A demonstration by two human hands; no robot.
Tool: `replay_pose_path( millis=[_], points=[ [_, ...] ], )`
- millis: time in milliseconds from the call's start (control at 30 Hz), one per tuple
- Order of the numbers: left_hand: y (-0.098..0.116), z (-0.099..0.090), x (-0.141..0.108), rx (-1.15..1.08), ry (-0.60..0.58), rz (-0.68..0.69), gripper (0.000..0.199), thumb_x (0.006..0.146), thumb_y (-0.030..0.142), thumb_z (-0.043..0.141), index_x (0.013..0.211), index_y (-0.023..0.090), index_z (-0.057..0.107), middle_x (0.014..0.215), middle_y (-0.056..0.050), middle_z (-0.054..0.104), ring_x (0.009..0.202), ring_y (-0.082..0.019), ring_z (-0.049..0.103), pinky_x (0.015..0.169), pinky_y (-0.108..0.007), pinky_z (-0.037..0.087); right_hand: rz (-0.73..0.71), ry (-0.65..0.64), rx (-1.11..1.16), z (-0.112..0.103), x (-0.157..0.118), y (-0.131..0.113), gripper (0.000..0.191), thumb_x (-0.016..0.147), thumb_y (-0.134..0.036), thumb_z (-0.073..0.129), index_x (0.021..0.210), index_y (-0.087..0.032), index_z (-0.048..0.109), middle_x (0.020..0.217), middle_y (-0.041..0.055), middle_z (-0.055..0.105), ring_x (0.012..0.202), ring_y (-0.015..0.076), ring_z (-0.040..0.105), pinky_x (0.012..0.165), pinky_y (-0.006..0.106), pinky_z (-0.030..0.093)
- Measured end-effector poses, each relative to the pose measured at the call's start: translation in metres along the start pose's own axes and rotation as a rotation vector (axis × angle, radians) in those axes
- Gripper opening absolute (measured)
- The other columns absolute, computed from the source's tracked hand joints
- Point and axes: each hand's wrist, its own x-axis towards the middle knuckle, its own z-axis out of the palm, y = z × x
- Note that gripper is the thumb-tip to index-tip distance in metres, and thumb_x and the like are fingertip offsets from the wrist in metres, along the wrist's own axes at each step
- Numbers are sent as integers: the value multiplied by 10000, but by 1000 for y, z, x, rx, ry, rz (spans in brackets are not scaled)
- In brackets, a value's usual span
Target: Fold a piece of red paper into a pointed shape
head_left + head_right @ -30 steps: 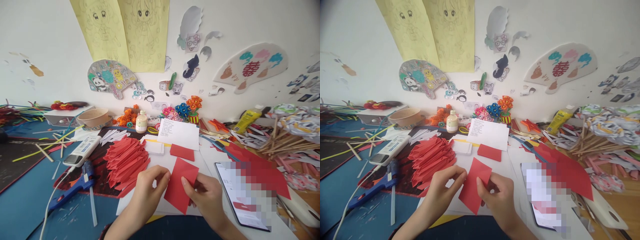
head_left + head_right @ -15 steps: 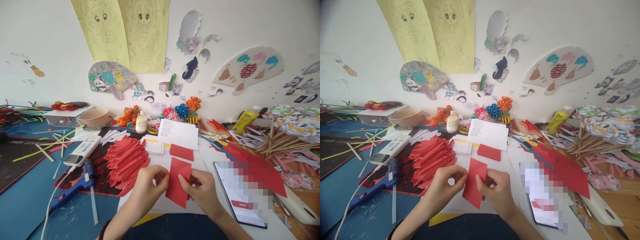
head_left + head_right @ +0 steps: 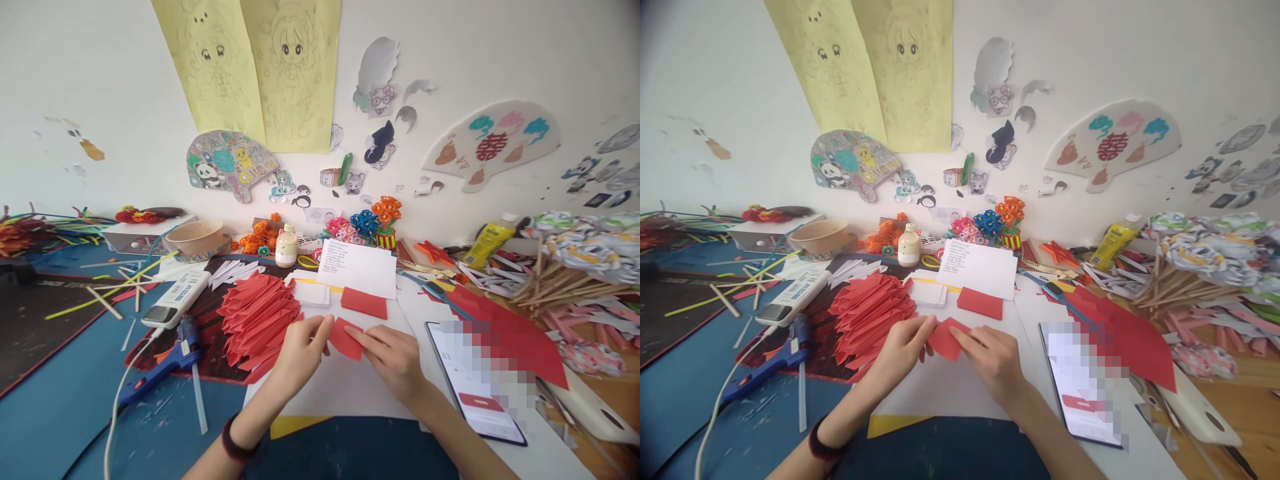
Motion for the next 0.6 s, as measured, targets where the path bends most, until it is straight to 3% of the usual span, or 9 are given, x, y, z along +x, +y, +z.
replay_pose_path(
  millis=[100,200,267,367,500,600],
  points=[
    [-5,1,7,-246,-72,-63,332,822,445,593,785,119,646,643,-25,616,540,-108,519,511,-212,390,18,-18,24,4,-3,4,309,910,-130,498,1086,-259,717,783,32,696,715,138,645,667,252,503],
    [-10,1,16,-251,-33,-26,317,809,416,602,826,105,660,668,-35,630,561,-112,529,510,-211,400,340,-13,263,8,3,6,344,940,-238,472,1258,-246,604,969,58,695,885,173,659,817,325,527],
    [-13,3,25,-102,36,52,310,840,400,556,824,113,672,691,-40,653,574,-118,544,521,-216,409,613,10,495,11,12,8,428,926,-378,494,1306,-187,546,954,76,694,827,190,675,758,339,560],
    [-14,7,38,183,135,147,262,857,349,537,788,142,681,696,-29,678,605,-128,571,594,-233,425,774,-100,721,19,31,16,516,833,-518,582,1186,-142,609,1010,123,702,833,233,679,639,311,566],
    [-9,14,49,407,255,228,217,885,302,518,855,156,676,742,-44,691,662,-150,599,626,-243,392,822,-47,586,33,48,28,478,716,-595,656,822,-130,690,737,77,712,616,193,635,500,258,483],
    [-8,18,50,695,344,300,224,917,284,478,928,152,659,781,-69,694,677,-164,615,596,-244,367,847,-3,521,40,48,31,466,707,-610,656,685,-144,655,599,47,670,525,172,594,483,259,450]
  ],
)
